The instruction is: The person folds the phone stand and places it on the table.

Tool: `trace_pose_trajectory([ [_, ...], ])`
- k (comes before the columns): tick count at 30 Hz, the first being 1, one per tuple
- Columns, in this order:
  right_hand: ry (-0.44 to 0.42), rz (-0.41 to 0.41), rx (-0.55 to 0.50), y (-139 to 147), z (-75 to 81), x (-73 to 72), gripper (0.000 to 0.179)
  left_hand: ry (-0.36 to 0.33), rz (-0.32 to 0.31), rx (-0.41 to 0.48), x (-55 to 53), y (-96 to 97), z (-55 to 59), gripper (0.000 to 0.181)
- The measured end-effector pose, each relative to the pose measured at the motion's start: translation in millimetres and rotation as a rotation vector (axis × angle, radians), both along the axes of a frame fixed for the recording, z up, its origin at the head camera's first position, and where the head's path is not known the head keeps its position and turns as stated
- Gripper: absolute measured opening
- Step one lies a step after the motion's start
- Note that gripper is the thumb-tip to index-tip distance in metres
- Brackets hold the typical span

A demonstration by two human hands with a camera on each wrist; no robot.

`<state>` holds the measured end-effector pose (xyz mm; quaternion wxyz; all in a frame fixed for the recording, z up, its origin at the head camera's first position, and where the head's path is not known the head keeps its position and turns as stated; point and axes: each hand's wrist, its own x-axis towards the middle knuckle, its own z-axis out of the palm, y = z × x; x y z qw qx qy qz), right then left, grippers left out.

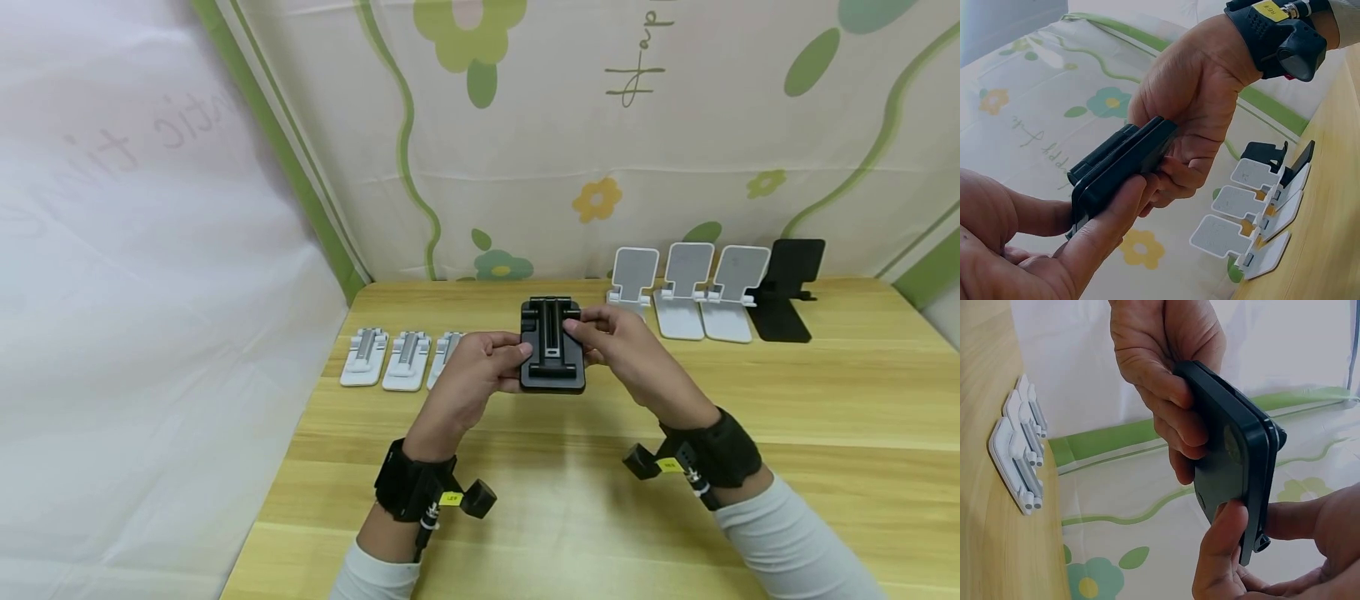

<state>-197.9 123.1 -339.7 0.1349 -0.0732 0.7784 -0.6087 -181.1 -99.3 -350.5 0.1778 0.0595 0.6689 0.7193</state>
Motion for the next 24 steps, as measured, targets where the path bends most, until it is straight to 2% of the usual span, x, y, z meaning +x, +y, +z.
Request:
trace_pose_trajectory([
  [6,0.012,-0.005,0.036,0,-0.9,0.2,0.045,-0.007,0.008,-0.024,-0.4,0.4,0.5,0.036],
  [8,0.023,-0.007,0.047,-1,-2.1,0.2,0.045,-0.011,0.023,-0.070,-0.2,1.8,1.1,0.040],
  [10,0.034,-0.010,0.051,-2,-3.8,0.3,0.044,0.006,0.035,-0.153,1.1,4.4,1.4,0.047],
  [14,0.041,-0.018,0.051,-5,-8.5,2.0,0.044,0.112,0.071,-0.411,7.8,14.2,-0.9,0.068],
  [16,0.036,-0.019,0.060,-7,-10.8,3.4,0.046,0.192,0.103,-0.554,12.4,20.0,-3.6,0.081],
  [19,0.030,-0.016,0.079,-9,-13.5,4.9,0.048,0.325,0.156,-0.742,17.9,28.4,-8.5,0.090],
  [21,0.028,-0.018,0.093,-11,-15.0,5.4,0.048,0.388,0.190,-0.823,19.9,32.5,-11.0,0.091],
  [24,0.027,-0.018,0.086,-13,-17.0,5.4,0.046,0.430,0.229,-0.855,19.6,34.7,-14.4,0.081],
])
